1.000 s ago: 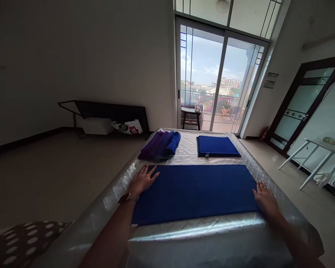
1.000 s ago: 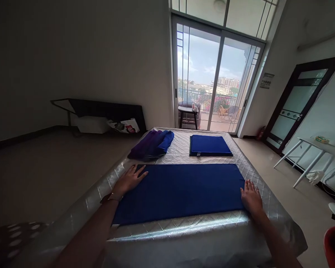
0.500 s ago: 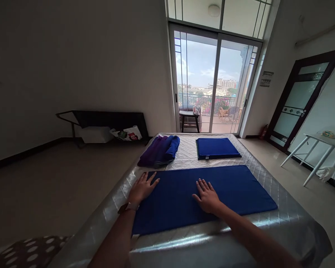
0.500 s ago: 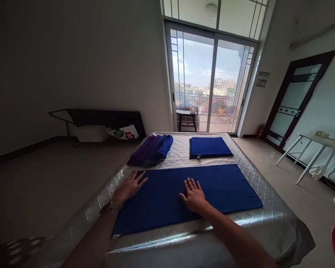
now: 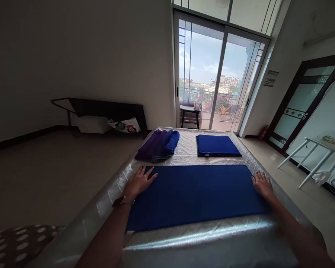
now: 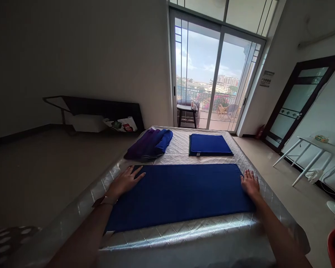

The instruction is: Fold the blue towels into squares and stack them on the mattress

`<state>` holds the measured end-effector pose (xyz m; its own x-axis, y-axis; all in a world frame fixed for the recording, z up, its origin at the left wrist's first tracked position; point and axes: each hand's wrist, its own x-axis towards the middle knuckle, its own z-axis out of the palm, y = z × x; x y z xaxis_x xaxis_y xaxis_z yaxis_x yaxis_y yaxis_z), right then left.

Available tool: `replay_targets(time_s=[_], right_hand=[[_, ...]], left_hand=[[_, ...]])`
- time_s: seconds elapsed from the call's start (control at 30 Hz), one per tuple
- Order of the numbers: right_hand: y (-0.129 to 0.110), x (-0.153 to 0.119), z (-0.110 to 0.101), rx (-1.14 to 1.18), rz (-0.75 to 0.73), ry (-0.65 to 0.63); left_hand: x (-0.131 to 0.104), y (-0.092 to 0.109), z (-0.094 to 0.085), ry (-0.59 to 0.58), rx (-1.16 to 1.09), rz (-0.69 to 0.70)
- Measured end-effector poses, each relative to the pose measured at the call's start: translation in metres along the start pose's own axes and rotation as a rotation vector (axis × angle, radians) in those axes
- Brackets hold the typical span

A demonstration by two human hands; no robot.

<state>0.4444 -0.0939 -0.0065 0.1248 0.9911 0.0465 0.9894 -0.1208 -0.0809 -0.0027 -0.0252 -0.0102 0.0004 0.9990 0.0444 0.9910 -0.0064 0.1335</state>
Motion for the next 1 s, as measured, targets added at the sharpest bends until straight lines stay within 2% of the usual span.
replay_targets(time_s=[0.1,0.17,0.37,0.43,0.47,0.57,0.63,0.73,0.8,0.9,1.0], right_hand=[[0.008,0.012,-0.013,0.002,-0.043,0.000],[0.002,0.018,-0.018,0.017,-0.082,-0.003],[-0.074,0.031,-0.001,0.162,-0.371,-0.075],[-0.083,0.035,0.005,0.178,-0.390,-0.087],[-0.079,0.036,0.006,0.178,-0.378,-0.087],[-0.039,0.041,0.002,0.162,-0.306,-0.087],[0.005,0.044,-0.006,0.131,-0.221,-0.098],[0.074,0.050,-0.017,0.036,0.005,-0.108],[0.110,0.055,-0.020,0.016,0.102,-0.114],[0.142,0.061,-0.013,0.022,0.128,-0.101],[0.148,0.064,-0.004,0.023,0.111,-0.076]], left_hand=[[0.001,0.000,-0.002,0.048,0.008,0.010],[0.001,0.000,-0.002,0.068,0.021,0.018],[0.000,-0.001,0.001,0.046,0.024,-0.009],[0.001,-0.003,0.003,0.033,0.022,-0.012],[0.002,-0.004,0.005,0.029,0.022,-0.011],[0.003,-0.007,0.007,0.027,0.030,-0.007],[0.004,-0.008,0.008,0.022,0.038,-0.007],[0.003,-0.010,0.008,0.023,0.030,-0.017],[0.003,-0.012,0.010,0.036,0.025,-0.020],[0.005,-0.017,0.014,0.053,0.043,-0.018],[0.009,-0.025,0.021,0.062,0.063,-0.007]])
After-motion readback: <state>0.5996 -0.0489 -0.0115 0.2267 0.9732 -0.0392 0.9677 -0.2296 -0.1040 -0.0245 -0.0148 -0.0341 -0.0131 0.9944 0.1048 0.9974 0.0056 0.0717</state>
